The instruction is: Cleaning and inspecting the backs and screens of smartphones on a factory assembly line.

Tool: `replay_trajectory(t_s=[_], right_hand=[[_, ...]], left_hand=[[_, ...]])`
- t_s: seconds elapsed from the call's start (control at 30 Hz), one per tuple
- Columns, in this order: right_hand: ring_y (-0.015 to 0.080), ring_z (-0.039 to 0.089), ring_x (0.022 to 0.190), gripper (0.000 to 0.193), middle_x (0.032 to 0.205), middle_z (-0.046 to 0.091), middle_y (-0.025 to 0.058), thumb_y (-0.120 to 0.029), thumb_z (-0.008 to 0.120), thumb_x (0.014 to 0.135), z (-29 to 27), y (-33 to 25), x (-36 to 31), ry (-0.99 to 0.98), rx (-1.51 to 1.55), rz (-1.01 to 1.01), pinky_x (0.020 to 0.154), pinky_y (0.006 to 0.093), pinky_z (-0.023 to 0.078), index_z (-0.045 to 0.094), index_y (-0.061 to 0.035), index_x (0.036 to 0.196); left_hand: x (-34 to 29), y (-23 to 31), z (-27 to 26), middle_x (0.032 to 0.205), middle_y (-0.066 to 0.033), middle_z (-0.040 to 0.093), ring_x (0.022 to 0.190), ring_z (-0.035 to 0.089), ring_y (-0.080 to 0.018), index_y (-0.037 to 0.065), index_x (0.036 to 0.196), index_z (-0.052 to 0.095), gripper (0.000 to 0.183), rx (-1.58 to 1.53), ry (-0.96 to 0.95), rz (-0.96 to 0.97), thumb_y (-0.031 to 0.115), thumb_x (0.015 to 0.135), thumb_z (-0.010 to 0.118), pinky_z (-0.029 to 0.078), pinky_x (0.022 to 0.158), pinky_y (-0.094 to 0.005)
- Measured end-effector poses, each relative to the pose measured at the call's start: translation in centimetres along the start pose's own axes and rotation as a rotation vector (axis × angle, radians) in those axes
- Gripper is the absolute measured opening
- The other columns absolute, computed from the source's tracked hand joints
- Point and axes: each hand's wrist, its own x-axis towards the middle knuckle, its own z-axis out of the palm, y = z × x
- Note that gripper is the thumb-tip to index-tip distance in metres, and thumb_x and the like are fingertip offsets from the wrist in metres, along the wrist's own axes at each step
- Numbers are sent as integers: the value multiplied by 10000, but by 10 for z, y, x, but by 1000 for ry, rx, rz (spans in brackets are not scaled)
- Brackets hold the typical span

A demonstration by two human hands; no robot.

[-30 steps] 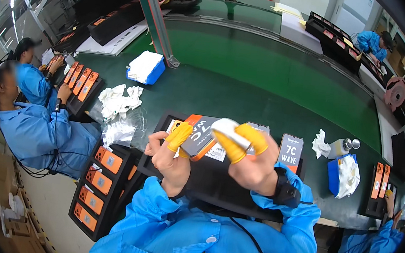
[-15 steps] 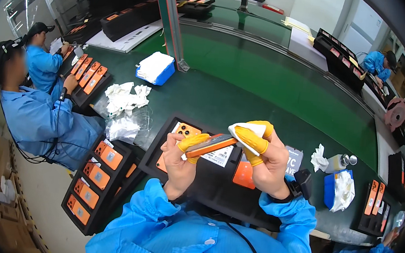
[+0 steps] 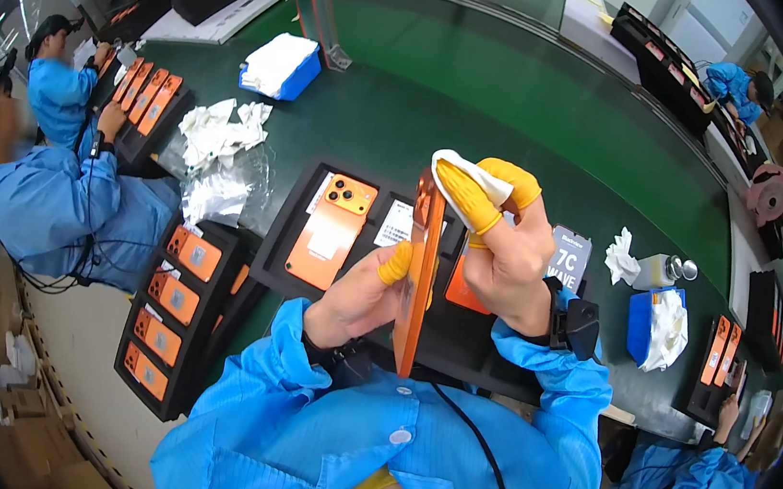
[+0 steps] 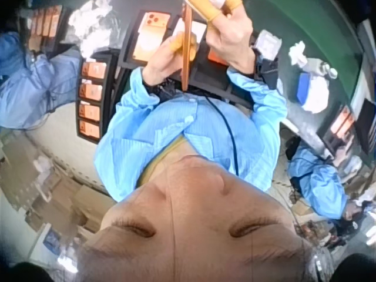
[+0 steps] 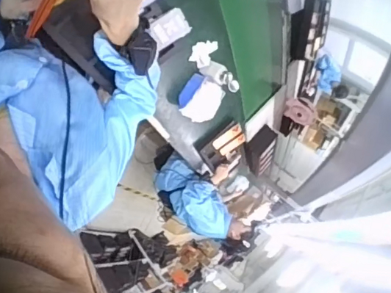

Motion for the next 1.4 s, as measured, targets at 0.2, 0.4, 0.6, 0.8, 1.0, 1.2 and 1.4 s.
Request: replay_trajectory(t_s=[0.2,0.4,0.6,0.8,1.0,1.2,1.4], right_hand=[[205,566,599,430,969,625,160,-97,656,515,14,-4,-40,-132,139,-323,474,299,429,717,-58,940],[182,556,568,392,866,634,93,-81,680,562,23,15,-58,-251,147,-215,452,274,409,705,-41,951],[317,640,743,443,966,623,191,56,625,597,9,22,-20,-44,-85,-44,616,351,521,697,-51,1021],[233,593,631,500,972,626,152,-9,656,512,11,-10,-48,-188,182,-150,531,316,491,712,-77,1004],[213,550,603,552,956,615,117,-59,639,478,5,13,-34,4,-139,-283,479,297,407,711,-89,1025],[264,589,652,539,975,612,151,13,638,543,9,30,-36,94,-244,-135,515,328,465,690,-68,1074],[199,549,624,420,931,625,158,-122,623,494,13,4,-47,-96,-137,-370,456,280,380,697,-9,892]], left_hand=[[2,22,13,975,-17,632,894,600,-137,92,1169,555,380,-73,288,17,398,954,491,478,822,-296],[12,23,26,855,-22,569,759,514,-153,75,1142,576,294,-81,570,7,278,930,564,437,676,-270],[6,1,-15,1005,-36,594,895,538,-149,61,1188,553,385,-139,214,-86,360,949,513,446,778,-278],[15,25,-11,1096,-96,623,991,616,-225,61,1194,529,367,-518,-90,-97,348,971,471,505,882,-368],[15,10,-4,1019,-25,628,896,615,-166,126,1139,538,288,-428,319,-131,325,1007,377,533,756,-351],[11,9,0,1074,-11,606,872,579,-122,148,1117,539,245,-420,88,-125,249,1013,341,409,729,-327],[26,25,50,1113,-29,598,916,573,-141,110,1120,534,262,-353,687,-79,269,1014,355,417,720,-320]])
